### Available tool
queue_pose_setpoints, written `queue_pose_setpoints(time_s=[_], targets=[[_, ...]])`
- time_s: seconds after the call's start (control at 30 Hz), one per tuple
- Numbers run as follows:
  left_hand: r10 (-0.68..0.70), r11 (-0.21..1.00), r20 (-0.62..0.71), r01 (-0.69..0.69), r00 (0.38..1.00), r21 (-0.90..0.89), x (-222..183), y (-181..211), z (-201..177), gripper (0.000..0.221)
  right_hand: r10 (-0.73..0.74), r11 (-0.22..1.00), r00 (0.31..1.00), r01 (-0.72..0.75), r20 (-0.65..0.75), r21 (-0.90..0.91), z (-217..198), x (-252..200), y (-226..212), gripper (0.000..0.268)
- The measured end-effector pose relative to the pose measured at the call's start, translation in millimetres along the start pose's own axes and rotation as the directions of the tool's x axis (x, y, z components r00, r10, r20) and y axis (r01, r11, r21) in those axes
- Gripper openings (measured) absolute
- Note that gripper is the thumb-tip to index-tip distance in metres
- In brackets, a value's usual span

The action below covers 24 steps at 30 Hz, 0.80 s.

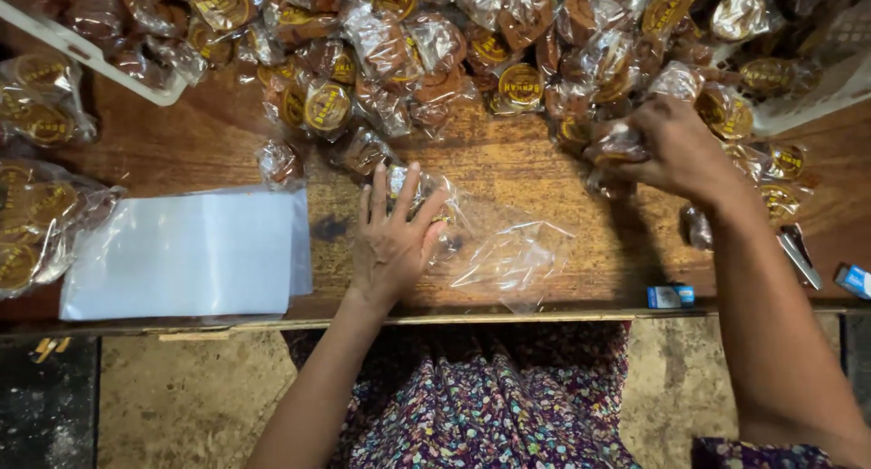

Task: Packaging individually wrapped baked goods into larger plastic bags

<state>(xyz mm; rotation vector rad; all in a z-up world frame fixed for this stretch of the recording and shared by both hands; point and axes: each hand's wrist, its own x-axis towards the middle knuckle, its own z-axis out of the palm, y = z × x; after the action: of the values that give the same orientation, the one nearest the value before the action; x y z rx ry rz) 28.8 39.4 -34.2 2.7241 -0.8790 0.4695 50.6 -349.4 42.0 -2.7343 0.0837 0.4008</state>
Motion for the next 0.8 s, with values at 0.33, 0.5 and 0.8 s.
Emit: queue_pose_setpoints(time_s=[0.33,0.5,0.8], targets=[[-0.003,1.0,0.03,0.003,1.0,-0.01,0.5,-1.5,-2.8,0.043,0.127,0.606,0.923,0.218,-0.364,0.765,-59.1,-65.1,16.4,0.049],[-0.207,0.966,0.217,0.235,0.954,-0.109,6.6,15.1,-13.6,0.046,0.109,0.786,0.95,-0.263,0.294,0.559,-9.9,-69.8,6.4,0.061],[0.112,0.948,-0.104,-0.138,0.988,-0.286,-15.9,155.4,-32.2,0.029,-0.319,0.948,0.941,0.316,-0.114,-0.044,92.9,-82.3,-18.0,0.081]])
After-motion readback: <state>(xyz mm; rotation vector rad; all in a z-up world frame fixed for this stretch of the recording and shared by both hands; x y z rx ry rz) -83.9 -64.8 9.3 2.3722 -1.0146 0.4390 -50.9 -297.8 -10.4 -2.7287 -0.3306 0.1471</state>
